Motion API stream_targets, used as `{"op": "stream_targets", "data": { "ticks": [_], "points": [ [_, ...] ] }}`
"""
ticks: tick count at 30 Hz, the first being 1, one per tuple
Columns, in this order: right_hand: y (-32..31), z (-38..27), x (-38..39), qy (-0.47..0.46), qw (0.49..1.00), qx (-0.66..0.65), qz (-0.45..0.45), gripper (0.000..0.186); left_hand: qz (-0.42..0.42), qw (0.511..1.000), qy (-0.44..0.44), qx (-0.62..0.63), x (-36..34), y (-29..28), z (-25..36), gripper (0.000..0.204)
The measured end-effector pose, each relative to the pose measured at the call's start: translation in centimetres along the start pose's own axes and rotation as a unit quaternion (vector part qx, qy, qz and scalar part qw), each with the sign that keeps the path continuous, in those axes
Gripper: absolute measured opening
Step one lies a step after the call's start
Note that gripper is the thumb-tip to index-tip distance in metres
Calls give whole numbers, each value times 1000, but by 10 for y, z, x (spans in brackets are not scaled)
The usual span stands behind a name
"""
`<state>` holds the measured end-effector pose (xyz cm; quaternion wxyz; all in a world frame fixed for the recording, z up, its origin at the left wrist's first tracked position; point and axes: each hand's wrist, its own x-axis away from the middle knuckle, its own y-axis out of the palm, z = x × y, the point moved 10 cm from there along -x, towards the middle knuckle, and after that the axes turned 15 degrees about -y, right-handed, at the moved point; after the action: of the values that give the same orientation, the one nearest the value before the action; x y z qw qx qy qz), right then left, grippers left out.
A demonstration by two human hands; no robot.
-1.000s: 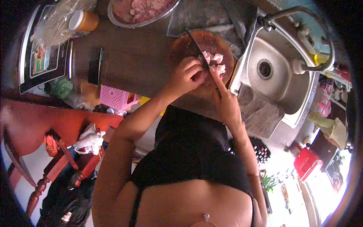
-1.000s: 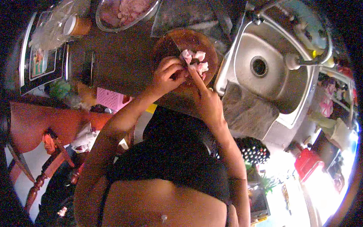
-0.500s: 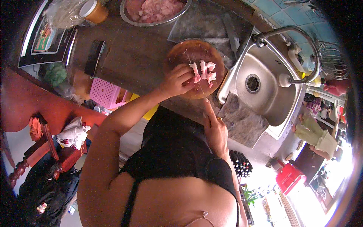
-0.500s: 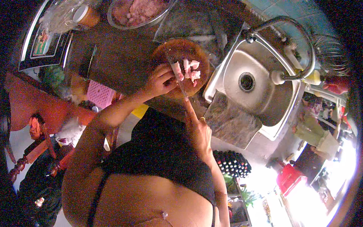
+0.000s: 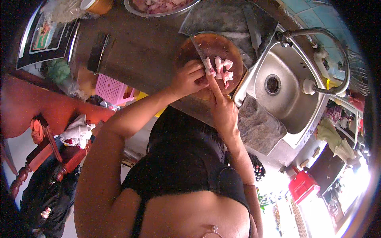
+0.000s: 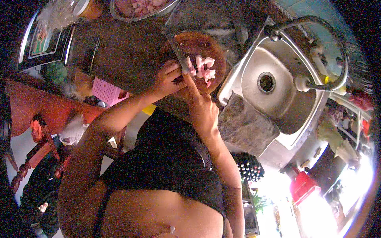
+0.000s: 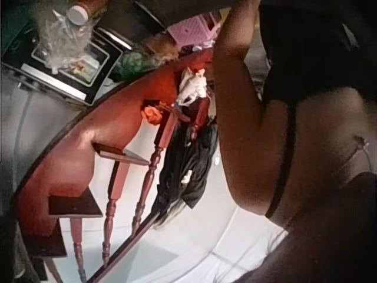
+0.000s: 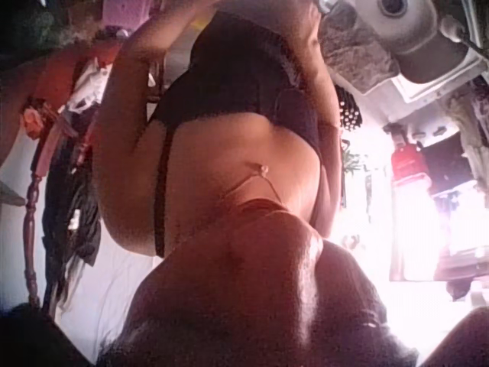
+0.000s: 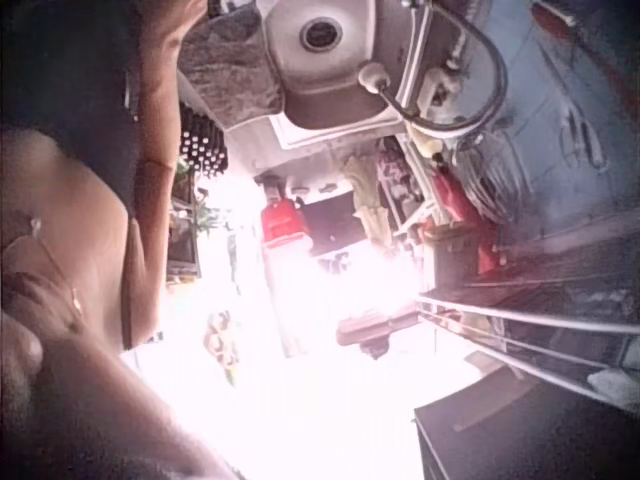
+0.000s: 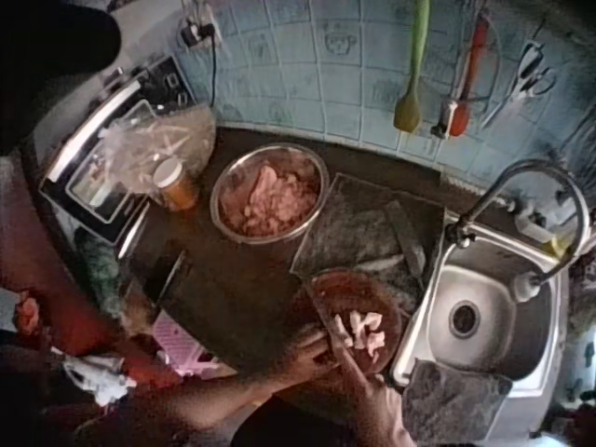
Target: The person slices raw meat into smaller pieces on a wooden cutting board with a large knife, then transfers the sliced pieces into a metal bowl and selects another piece of meat to continue.
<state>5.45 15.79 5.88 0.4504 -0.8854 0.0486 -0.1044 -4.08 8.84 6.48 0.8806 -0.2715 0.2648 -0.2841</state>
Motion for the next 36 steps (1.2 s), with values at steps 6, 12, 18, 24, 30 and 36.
{"op": "stream_targets", "data": {
  "ticks": [6, 12, 18, 24, 30, 36],
  "points": [
    [17, 23, 93, 37, 998, -21, -50, 55, -5, 999, 24, -20, 2, -2, 4, 21],
    [7, 17, 16, 20, 998, -56, -30, 55, -30, 999, 24, -9, -1, 6, 4, 20],
    [5, 12, 21, 18, 997, -65, -43, 60, -35, 999, -12, -6, 2, 7, -10, 23],
    [3, 19, 59, 78, 980, -169, -66, 62, -59, 998, -5, -2, 3, 9, -5, 21],
    [3, 3, -19, -27, 991, -133, 8, 54, 8, 1000, 1, -7, -1, -1, 0, 18],
    [16, 30, 58, 74, 992, -65, -82, 52, -15, 1000, 6, -8, 1, 2, -6, 21]
  ]
}}
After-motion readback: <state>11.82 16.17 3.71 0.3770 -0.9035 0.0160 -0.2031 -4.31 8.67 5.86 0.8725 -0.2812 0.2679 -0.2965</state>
